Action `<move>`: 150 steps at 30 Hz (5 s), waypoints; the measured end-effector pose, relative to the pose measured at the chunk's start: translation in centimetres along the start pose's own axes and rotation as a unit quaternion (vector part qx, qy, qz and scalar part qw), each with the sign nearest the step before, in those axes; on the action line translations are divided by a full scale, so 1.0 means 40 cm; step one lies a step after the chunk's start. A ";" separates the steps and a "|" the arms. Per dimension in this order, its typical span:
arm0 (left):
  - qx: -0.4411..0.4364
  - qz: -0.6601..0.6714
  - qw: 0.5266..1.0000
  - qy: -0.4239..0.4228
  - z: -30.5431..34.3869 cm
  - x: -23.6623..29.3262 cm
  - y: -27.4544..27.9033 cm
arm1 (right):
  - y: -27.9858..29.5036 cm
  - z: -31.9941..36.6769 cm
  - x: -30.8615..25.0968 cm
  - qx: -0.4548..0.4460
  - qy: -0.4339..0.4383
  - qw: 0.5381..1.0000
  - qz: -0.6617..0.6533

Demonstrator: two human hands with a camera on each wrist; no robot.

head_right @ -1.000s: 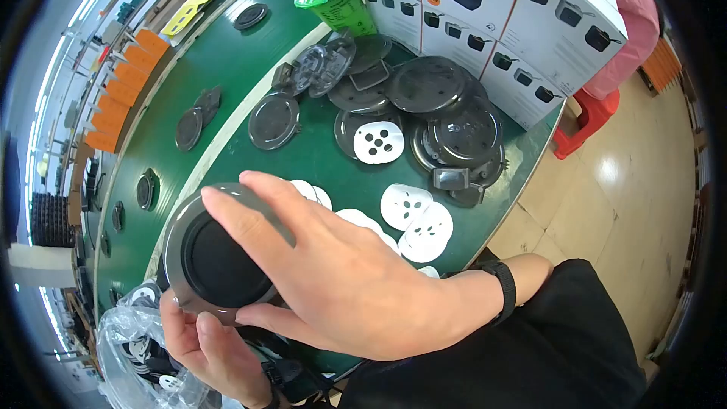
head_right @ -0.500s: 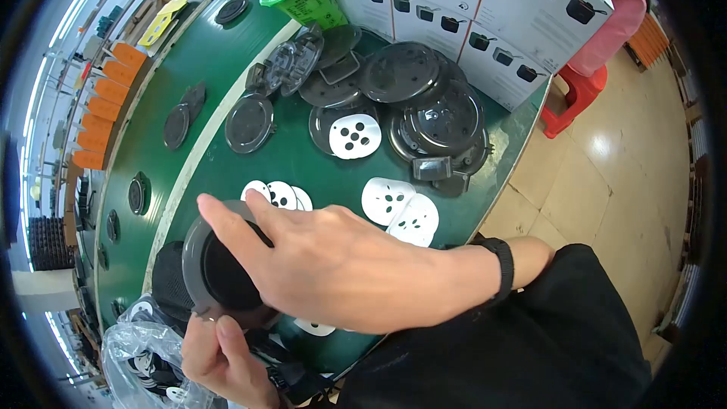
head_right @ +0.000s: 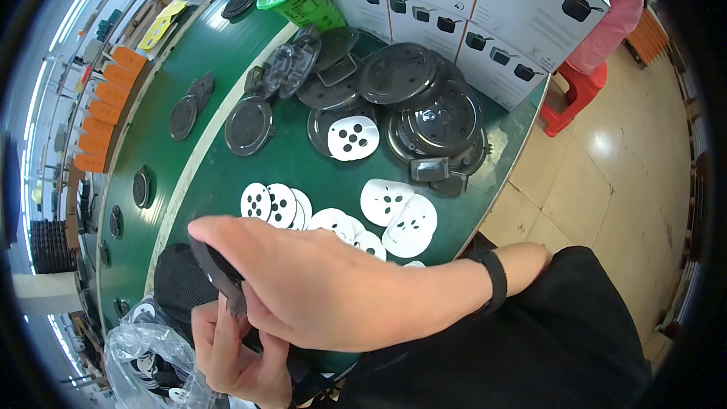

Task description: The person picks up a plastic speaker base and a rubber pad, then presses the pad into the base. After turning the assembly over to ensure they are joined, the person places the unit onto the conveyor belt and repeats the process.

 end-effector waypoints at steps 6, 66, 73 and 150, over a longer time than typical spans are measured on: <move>0.019 -0.092 0.995 -0.023 0.030 -0.033 -0.003 | -0.056 0.002 0.021 0.044 0.010 0.996 0.075; -0.056 0.339 0.939 0.005 0.026 -0.096 0.002 | -0.004 0.029 -0.081 0.130 0.401 0.901 0.105; -0.079 0.394 0.915 -0.021 0.017 -0.090 -0.016 | 0.010 0.030 -0.094 0.065 0.442 0.885 0.130; 0.040 0.534 0.778 0.330 0.012 -0.164 -0.014 | -0.031 -0.089 -0.027 0.060 -0.203 0.947 -0.243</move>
Point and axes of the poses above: each hand's wrist, its own z-axis away from the middle knuckle, its own y-axis out of the back of the hand, x = y × z, the point moved 4 cm from there along -z, towards the middle knuckle, and after that the axes turned 5 degrees about -z, right-handed, at the moved point
